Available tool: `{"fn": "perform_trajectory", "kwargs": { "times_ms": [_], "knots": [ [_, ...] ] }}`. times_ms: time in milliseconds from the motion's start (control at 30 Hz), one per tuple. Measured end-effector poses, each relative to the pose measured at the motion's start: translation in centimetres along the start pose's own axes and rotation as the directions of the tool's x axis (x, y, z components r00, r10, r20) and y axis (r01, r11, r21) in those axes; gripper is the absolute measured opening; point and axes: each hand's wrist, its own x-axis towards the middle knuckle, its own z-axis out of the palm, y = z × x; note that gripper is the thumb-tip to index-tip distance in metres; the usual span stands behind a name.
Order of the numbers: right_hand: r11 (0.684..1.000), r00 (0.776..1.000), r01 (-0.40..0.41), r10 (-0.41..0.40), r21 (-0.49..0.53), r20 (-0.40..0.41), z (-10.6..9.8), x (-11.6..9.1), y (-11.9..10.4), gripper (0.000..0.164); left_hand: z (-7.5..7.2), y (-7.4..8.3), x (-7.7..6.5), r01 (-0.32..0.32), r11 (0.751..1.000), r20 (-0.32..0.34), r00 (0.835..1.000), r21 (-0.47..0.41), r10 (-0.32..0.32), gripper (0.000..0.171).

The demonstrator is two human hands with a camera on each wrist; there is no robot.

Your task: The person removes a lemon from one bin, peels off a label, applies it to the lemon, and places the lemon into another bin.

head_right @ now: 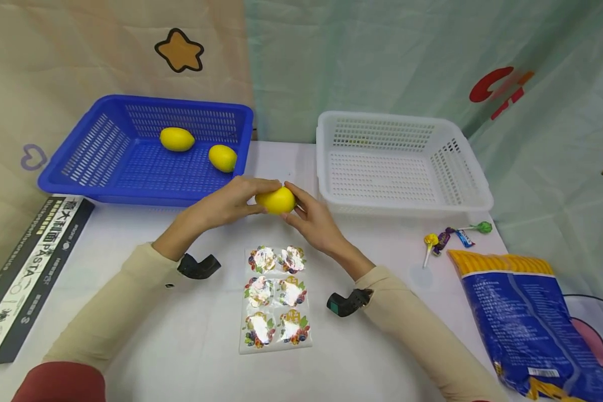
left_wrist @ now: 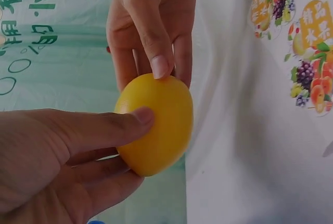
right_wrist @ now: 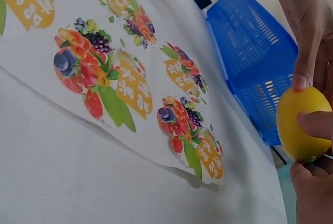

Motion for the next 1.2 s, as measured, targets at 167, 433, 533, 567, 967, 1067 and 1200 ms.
{"fn": "perform_trajectory", "kwargs": {
  "times_ms": [167,433,533,567,967,1067,1200],
  "knots": [
    [0.999,0.999,-0.037,0.037,-0.007,-0.001,0.0,-0.5,1.0,0.064,1.8,0.0,0.0,0.029,1.0,-0.022,0.999,0.006,-0.029,0.049],
    [0.995,0.995,-0.096,0.096,0.009,0.009,0.3,-0.8,2.0,0.066,4.3,-1.4,-0.7,0.05,0.998,-0.067,0.996,-0.046,-0.054,0.051],
    [0.996,0.996,-0.09,0.09,0.011,0.014,0.5,-0.8,2.3,0.067,4.8,-1.9,-1.0,0.055,0.994,-0.081,0.995,-0.09,-0.062,0.052],
    [0.996,0.996,-0.089,0.089,0.007,0.016,0.6,-0.8,2.3,0.067,4.8,-2.0,-1.1,0.056,0.993,-0.082,0.995,-0.1,-0.064,0.052],
    [0.99,0.993,-0.114,0.116,-0.087,0.017,0.5,-1.3,2.7,0.069,5.2,-2.5,-1.2,0.052,0.992,-0.068,0.996,-0.116,-0.06,0.053],
    [0.969,0.992,-0.124,0.121,-0.213,-0.026,0.3,-2.2,2.4,0.07,5.2,-2.6,-1.3,0.056,0.992,-0.066,0.996,-0.109,-0.064,0.053],
    [0.891,0.992,-0.129,0.111,-0.434,-0.068,0.1,-4.2,2.2,0.064,5.1,-2.6,-1.4,0.067,0.995,-0.061,0.996,-0.081,-0.072,0.053]
  ]
}}
